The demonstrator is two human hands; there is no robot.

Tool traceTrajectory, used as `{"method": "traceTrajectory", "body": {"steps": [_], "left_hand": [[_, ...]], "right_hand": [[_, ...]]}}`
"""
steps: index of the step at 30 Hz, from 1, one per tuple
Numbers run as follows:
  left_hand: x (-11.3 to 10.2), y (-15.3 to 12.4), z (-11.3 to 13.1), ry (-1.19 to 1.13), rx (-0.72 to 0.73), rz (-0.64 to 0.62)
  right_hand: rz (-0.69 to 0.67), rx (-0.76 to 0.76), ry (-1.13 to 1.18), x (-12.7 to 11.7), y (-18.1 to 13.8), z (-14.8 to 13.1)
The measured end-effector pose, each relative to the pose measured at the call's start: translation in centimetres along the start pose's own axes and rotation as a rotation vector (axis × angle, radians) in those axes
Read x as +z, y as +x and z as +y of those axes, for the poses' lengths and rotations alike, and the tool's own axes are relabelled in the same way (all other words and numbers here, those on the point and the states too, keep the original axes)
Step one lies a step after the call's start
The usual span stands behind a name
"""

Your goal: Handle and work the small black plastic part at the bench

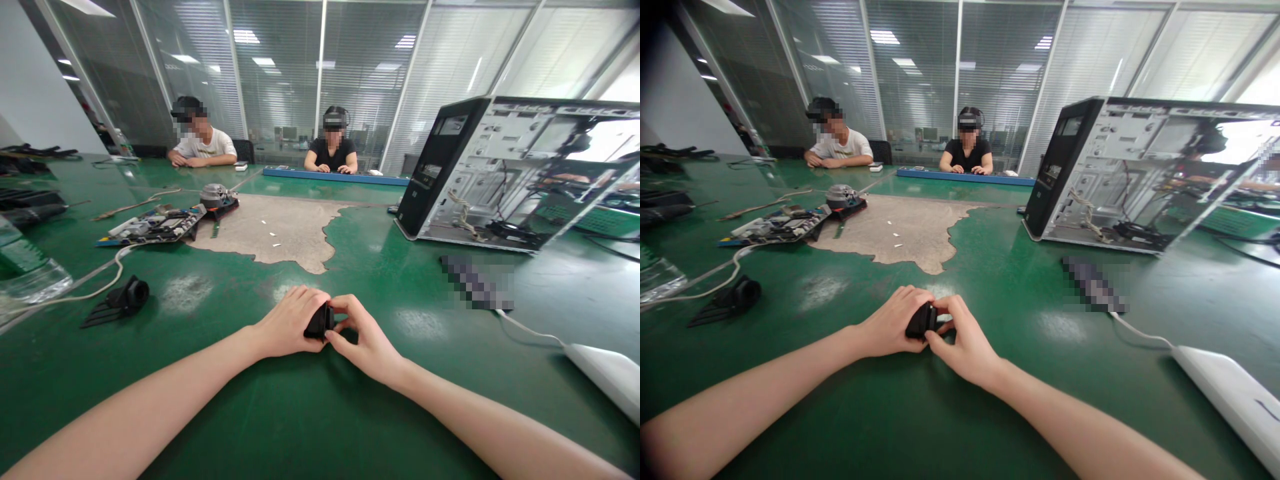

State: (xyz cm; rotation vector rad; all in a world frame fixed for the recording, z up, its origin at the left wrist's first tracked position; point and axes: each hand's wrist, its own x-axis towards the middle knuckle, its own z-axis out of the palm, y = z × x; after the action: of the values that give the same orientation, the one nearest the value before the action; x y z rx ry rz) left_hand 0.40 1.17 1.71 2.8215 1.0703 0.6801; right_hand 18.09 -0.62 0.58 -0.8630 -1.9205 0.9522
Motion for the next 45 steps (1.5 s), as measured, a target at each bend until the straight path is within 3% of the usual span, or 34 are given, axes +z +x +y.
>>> {"method": "traceTrajectory", "body": {"steps": [4, 18, 26, 32, 37, 45], "left_hand": [[-0.01, 0.02, 0.07, -0.004, 0.008, 0.013], [0.08, 0.02, 0.02, 0.003, 0.005, 0.004], [-0.02, 0.02, 0.11, -0.005, 0.004, 0.009], [-0.04, -0.01, 0.15, -0.01, -0.005, 0.011], [-0.06, 0.0, 0.14, -0.002, -0.005, -0.004], [-0.02, -0.03, 0.13, -0.002, 0.0, 0.013]], "right_hand": [[0.015, -0.059, -0.014, -0.12, 0.05, -0.15], [-0.028, 0.116, 0.043, -0.03, 0.14, 0.03], [0.014, -0.033, 0.036, -0.19, 0.08, 0.01], [0.014, 0.048, 0.086, -0.08, 0.24, 0.43], [-0.063, 0.146, 0.105, -0.08, 0.16, 0.3], [0.02, -0.034, 0.054, -0.15, 0.13, 0.0]]}}
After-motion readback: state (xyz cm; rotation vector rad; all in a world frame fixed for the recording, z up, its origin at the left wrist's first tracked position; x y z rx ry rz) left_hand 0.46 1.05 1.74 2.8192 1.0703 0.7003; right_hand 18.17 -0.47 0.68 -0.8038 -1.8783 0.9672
